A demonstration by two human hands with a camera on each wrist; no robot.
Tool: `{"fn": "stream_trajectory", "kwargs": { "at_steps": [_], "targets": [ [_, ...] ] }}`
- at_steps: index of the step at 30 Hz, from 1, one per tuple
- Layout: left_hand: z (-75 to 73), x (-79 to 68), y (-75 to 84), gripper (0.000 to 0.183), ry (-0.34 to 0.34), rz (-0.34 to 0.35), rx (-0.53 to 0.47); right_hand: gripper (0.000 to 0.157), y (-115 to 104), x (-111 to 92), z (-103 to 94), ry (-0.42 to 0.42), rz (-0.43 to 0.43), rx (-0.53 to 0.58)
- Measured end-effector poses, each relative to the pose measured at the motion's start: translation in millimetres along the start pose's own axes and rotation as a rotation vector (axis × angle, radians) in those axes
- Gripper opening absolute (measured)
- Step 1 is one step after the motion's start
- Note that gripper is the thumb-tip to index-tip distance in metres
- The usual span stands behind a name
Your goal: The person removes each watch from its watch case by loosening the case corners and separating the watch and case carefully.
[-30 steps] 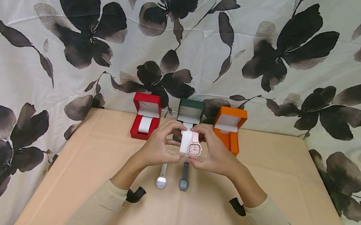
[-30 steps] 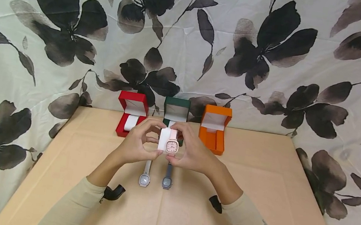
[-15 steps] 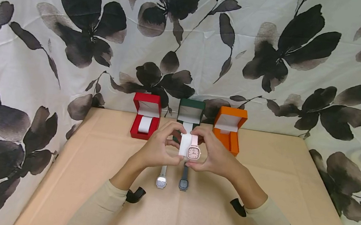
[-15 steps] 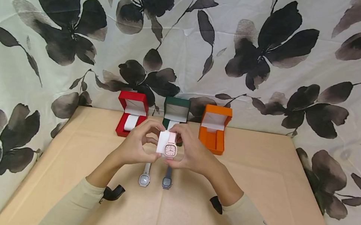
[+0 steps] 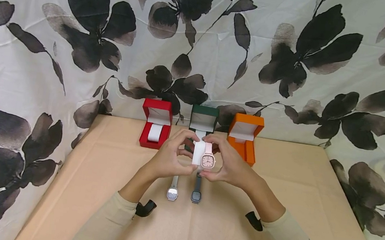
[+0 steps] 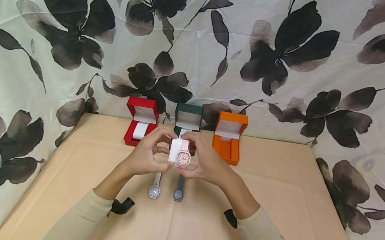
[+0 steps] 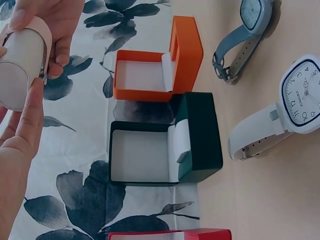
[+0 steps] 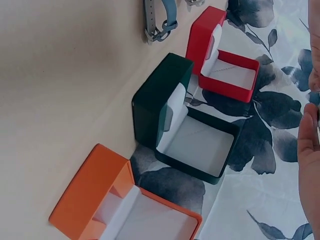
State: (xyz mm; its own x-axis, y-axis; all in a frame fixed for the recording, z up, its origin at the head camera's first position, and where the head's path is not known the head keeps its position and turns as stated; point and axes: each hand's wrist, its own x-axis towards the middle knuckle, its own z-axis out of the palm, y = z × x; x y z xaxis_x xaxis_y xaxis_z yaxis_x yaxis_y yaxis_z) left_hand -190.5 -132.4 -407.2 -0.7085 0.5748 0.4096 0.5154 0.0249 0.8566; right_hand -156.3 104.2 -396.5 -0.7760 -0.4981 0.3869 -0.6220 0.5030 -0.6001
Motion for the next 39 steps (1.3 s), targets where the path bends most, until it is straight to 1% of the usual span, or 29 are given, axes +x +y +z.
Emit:
{"fn": "stream_trajectory", "kwargs": {
  "at_steps": [3,6,12,21,25,34,39],
  "targets": [
    [-0.3,-0.5,-0.2,0.065,-0.001,-0.011,0.002,0.094,0.6,0.0,0.8,-0.006,0.000,-0.008],
    [-0.4,-1.1,0.0,0.066,-0.002,-0.014,-0.004,0.094,1.2,-0.3,1.7,-0.002,-0.024,-0.012],
    [0.0,-1.1,0.4,0.065,-0.005,-0.014,-0.011,0.090,3.8,-1.4,3.1,0.030,-0.090,-0.031],
    [-1.5,-1.1,-0.2,0.066,0.009,-0.009,-0.002,0.091,4.1,-0.6,5.0,0.079,-0.121,-0.026],
    [-1.4,-0.6,0.0,0.067,0.003,-0.014,-0.021,0.089,3.5,-1.7,6.2,0.097,-0.116,-0.013],
    [-3.1,1.8,0.2,0.068,-0.011,-0.002,-0.027,0.088,5.5,-2.5,5.1,0.098,-0.106,0.006],
    [-3.0,2.1,-1.6,0.069,-0.009,-0.001,-0.053,0.088,5.2,-2.7,4.7,0.105,-0.103,0.017]
  ]
}}
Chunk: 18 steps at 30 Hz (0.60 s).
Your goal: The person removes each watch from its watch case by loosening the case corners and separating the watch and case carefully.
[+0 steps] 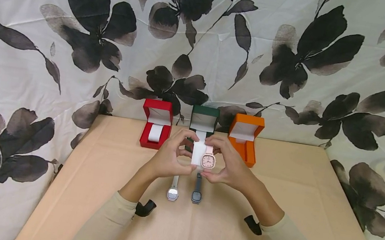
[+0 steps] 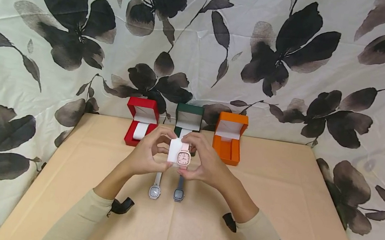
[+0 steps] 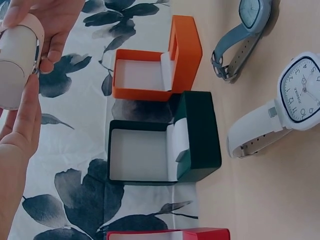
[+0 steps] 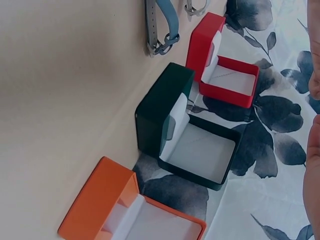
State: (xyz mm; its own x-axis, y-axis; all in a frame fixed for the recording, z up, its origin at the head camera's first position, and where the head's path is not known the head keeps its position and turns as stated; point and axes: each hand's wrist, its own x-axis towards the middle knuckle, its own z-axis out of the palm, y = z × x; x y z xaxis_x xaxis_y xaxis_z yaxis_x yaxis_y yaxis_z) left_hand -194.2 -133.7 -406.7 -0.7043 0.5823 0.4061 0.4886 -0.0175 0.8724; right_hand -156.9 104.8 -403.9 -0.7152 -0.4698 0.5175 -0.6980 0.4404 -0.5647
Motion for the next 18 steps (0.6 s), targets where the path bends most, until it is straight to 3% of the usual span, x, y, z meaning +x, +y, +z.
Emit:
{"fn": "stream_trajectory", "kwargs": {
  "at_steps": [11,18],
  "targets": [
    [-1.1,-4.9,0.3,0.070,-0.010,-0.004,-0.065,0.086,-5,-4,1.7,0.013,0.027,0.052],
    [-4.5,-9.9,5.6,0.067,0.013,-0.018,-0.038,0.088,-11,-7,2.5,0.090,-0.009,-0.002]
  ]
}}
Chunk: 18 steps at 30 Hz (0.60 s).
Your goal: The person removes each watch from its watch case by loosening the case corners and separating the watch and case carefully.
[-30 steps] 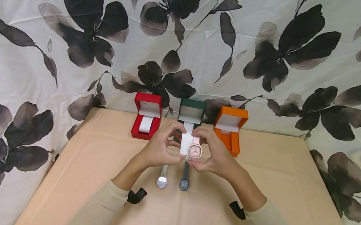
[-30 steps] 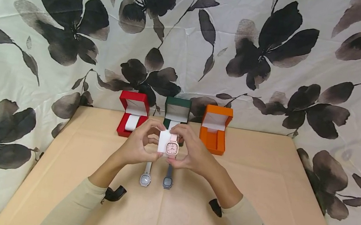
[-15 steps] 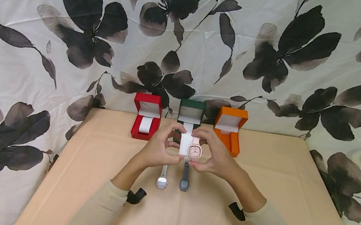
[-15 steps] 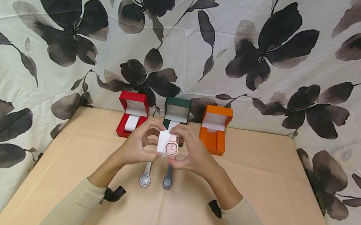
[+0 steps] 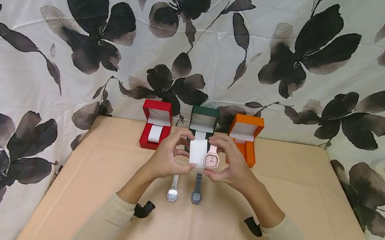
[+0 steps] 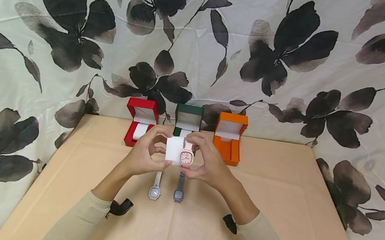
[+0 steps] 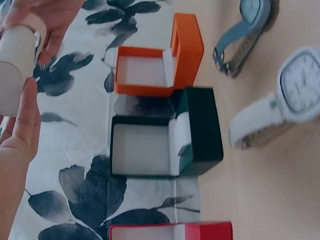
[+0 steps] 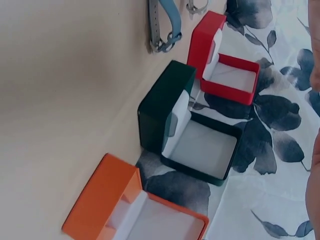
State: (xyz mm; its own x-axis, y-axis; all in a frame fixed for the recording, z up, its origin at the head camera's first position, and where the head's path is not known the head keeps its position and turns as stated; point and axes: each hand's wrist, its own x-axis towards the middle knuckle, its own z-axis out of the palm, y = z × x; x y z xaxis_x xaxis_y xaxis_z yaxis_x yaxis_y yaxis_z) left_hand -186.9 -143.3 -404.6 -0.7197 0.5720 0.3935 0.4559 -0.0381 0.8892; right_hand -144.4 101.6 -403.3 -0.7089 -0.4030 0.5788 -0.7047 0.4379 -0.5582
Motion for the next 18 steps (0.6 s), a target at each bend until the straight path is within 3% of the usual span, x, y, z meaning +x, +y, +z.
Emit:
{"fn": "stream_trajectory", "kwargs": {
  "at_steps": [5,18],
  "targets": [
    [-3.1,-1.5,2.7,0.069,0.017,-0.022,0.032,0.089,3,-4,-4.1,0.009,0.019,-0.040],
    [-11.4,1.4,5.9,0.068,0.060,0.002,0.029,0.089,7,-7,-10.1,0.001,0.072,-0.002]
  ]
}}
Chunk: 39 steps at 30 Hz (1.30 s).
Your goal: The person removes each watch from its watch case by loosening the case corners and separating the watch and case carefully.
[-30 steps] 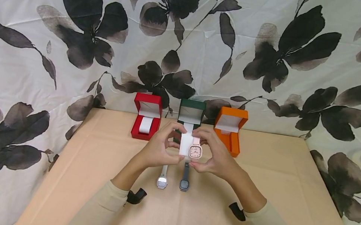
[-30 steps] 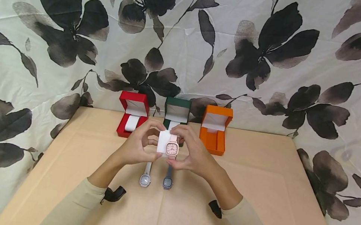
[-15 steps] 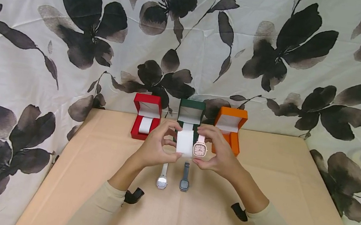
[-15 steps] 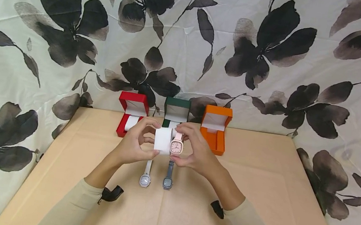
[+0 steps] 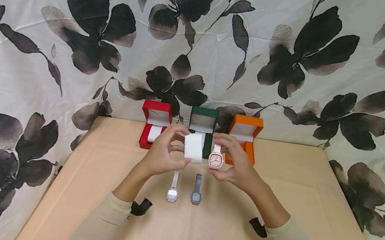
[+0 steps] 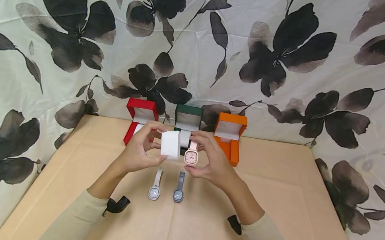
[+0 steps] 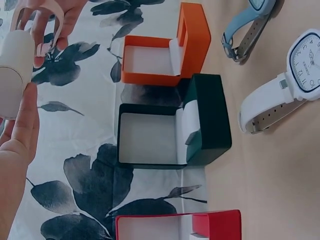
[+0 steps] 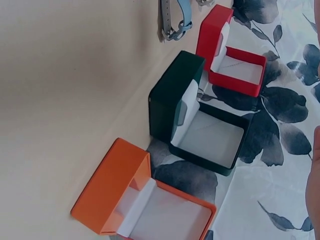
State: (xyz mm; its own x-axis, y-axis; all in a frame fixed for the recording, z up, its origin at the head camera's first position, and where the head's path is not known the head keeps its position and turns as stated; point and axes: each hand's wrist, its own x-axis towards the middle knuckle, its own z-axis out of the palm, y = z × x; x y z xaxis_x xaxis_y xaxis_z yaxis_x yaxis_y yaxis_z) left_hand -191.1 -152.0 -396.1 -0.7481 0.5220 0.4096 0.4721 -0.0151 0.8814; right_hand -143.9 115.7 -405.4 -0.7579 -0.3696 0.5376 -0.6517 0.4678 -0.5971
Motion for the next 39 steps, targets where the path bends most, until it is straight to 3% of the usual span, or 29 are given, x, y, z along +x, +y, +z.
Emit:
{"fn": "stream_trajectory", "kwargs": {
  "at_steps": [13,24,39],
  "targets": [
    [-5.7,3.4,0.3,0.068,0.001,0.003,0.007,0.086,-2,-1,-7.6,-0.012,0.086,-0.009],
    [-5.8,2.9,2.4,0.067,-0.006,-0.020,0.017,0.083,11,-17,-5.8,-0.028,0.133,-0.026],
    [10.0,-6.5,8.9,0.068,0.013,-0.022,0.054,0.082,20,-46,-2.0,-0.065,0.197,0.026]
  ]
}}
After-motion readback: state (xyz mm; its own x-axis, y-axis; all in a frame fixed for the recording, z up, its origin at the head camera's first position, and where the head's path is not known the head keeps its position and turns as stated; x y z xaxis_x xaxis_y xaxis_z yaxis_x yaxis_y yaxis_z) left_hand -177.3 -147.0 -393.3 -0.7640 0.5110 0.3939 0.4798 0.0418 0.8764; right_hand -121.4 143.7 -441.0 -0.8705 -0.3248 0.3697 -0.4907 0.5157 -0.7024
